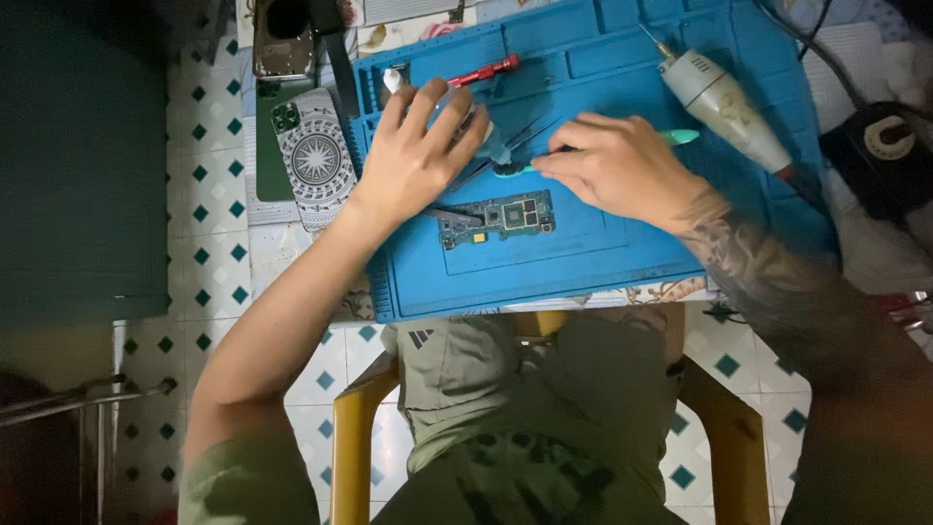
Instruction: The person uses tweezers to carefully remove small components from a circuit board placed on a blue work mat. After removing the parts, the person uses a toothbrush to clean the surface of the circuit board.
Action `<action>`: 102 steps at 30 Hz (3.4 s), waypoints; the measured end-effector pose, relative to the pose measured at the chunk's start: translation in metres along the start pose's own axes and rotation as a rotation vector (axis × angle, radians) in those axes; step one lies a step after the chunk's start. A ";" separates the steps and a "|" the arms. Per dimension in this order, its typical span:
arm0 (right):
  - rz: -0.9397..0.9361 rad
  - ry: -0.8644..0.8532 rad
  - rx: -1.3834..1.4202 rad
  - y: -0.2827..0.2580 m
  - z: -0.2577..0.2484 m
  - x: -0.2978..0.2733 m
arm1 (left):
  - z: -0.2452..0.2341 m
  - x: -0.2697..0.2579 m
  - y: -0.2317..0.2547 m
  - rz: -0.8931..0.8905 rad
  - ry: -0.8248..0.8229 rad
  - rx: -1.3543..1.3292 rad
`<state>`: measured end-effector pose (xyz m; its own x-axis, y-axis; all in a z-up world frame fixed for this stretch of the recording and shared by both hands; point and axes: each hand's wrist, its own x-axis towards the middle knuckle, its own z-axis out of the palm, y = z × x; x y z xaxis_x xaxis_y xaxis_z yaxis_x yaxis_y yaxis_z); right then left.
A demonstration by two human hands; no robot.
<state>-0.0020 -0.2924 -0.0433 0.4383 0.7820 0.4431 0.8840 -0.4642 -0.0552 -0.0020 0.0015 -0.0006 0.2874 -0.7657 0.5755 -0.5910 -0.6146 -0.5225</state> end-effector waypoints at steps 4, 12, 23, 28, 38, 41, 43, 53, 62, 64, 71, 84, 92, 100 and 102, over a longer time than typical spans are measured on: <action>0.002 0.014 0.003 0.001 0.004 -0.001 | -0.001 0.001 0.001 0.016 0.034 0.011; 0.006 0.014 0.049 0.000 0.004 -0.002 | -0.007 -0.001 -0.004 0.040 0.065 0.012; 0.047 0.021 0.043 0.000 0.005 -0.001 | 0.014 -0.014 -0.010 -0.047 0.016 -0.128; 0.135 0.009 0.215 -0.005 -0.003 0.009 | 0.020 -0.014 -0.039 -0.703 0.021 -0.842; 0.128 0.115 0.234 0.000 0.001 0.006 | 0.161 -0.048 -0.100 -0.903 0.082 -0.658; 0.219 0.047 0.243 0.001 0.001 0.004 | 0.188 -0.051 -0.100 -0.942 0.115 -0.623; 0.252 0.022 0.238 -0.001 0.000 0.003 | 0.186 -0.049 -0.099 -0.975 0.098 -0.640; 0.224 0.102 0.280 0.001 -0.013 0.006 | -0.028 -0.016 -0.028 -0.557 -0.175 -1.025; 0.272 0.132 0.257 -0.009 -0.020 0.019 | -0.024 -0.081 -0.004 -0.298 -0.237 -0.761; 0.304 0.163 0.262 -0.006 -0.019 0.015 | -0.020 -0.078 -0.003 -0.177 -0.230 -0.648; 0.341 0.197 0.258 -0.005 -0.015 0.015 | 0.003 -0.072 0.007 -0.209 -0.128 -0.432; 0.225 0.091 0.309 -0.103 -0.002 0.007 | 0.029 -0.049 0.005 -0.537 -0.308 -0.727; 0.249 0.128 0.157 -0.087 0.001 -0.011 | 0.018 -0.037 -0.003 -0.376 -0.236 -0.913; 0.278 0.022 0.203 -0.066 -0.020 -0.012 | 0.012 -0.043 -0.005 -0.459 -0.278 -0.883; 0.283 0.003 0.171 -0.056 -0.017 -0.015 | 0.017 -0.045 -0.003 -0.467 -0.275 -0.832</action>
<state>-0.0610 -0.2854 -0.0320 0.6699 0.6307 0.3918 0.7421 -0.5857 -0.3259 -0.0007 0.0344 -0.0360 0.7286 -0.5627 0.3905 -0.6846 -0.6173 0.3877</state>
